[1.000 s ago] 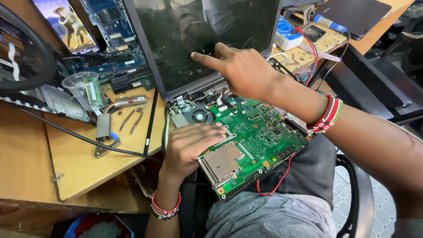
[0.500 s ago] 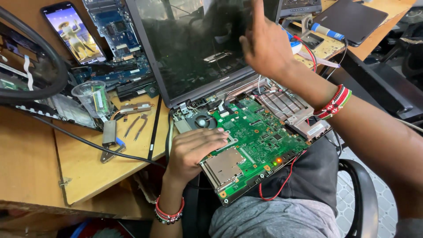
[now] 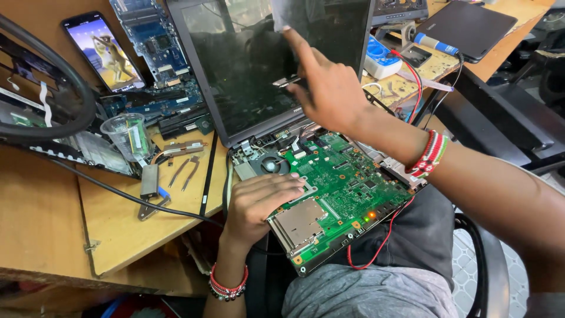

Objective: Disassembling a laptop to remove and inspect the motherboard and internal components

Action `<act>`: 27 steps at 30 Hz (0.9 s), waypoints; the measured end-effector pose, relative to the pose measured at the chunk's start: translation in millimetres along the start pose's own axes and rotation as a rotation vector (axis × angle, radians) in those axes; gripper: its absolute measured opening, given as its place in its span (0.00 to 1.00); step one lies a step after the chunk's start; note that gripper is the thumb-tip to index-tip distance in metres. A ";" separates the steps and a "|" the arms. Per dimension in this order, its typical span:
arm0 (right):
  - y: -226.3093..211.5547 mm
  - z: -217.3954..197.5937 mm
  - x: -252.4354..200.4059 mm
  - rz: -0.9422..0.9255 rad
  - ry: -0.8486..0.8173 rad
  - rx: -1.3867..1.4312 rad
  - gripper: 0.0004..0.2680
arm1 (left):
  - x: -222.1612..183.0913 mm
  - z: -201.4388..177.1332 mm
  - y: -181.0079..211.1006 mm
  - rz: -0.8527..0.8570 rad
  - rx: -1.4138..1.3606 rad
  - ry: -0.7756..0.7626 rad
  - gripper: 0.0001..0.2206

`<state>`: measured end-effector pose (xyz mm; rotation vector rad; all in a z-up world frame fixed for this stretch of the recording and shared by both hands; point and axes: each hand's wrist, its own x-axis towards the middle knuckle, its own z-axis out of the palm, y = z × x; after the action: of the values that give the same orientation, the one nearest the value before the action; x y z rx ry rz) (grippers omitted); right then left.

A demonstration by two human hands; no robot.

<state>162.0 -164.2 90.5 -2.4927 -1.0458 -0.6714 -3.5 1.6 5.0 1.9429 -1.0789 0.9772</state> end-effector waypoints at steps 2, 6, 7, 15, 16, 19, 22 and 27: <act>8.6 10.8 3.7 -0.065 0.078 -0.127 0.29 | -1.8 0.5 -1.2 0.002 -0.003 -0.005 0.12; 22.1 22.2 14.5 -0.129 0.138 -0.275 0.30 | -0.9 0.6 -1.2 0.005 0.018 -0.003 0.14; 23.5 23.3 15.3 -0.127 0.137 -0.273 0.30 | -0.3 0.1 -1.0 0.004 0.017 -0.006 0.14; 28.8 24.0 14.9 -0.097 0.061 -0.333 0.37 | 0.4 -0.6 -1.3 0.008 0.007 -0.013 0.13; 28.0 23.7 14.3 -0.097 0.061 -0.332 0.37 | -0.3 -0.9 -1.6 0.007 0.008 -0.013 0.13; 27.2 21.3 12.7 -0.081 0.012 -0.372 0.38 | -0.7 -0.7 -2.2 0.016 0.003 -0.012 0.13; 29.4 22.0 11.9 -0.059 0.026 -0.358 0.44 | -1.5 -0.6 -2.1 0.010 0.002 -0.015 0.12; 36.3 23.4 3.7 -0.186 0.248 -0.307 0.12 | -1.0 0.5 -1.3 0.005 0.034 0.000 0.13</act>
<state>197.7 -174.9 68.2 -2.4890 -1.1613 -1.2470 -2.5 2.0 3.6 1.9685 -1.0741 1.0040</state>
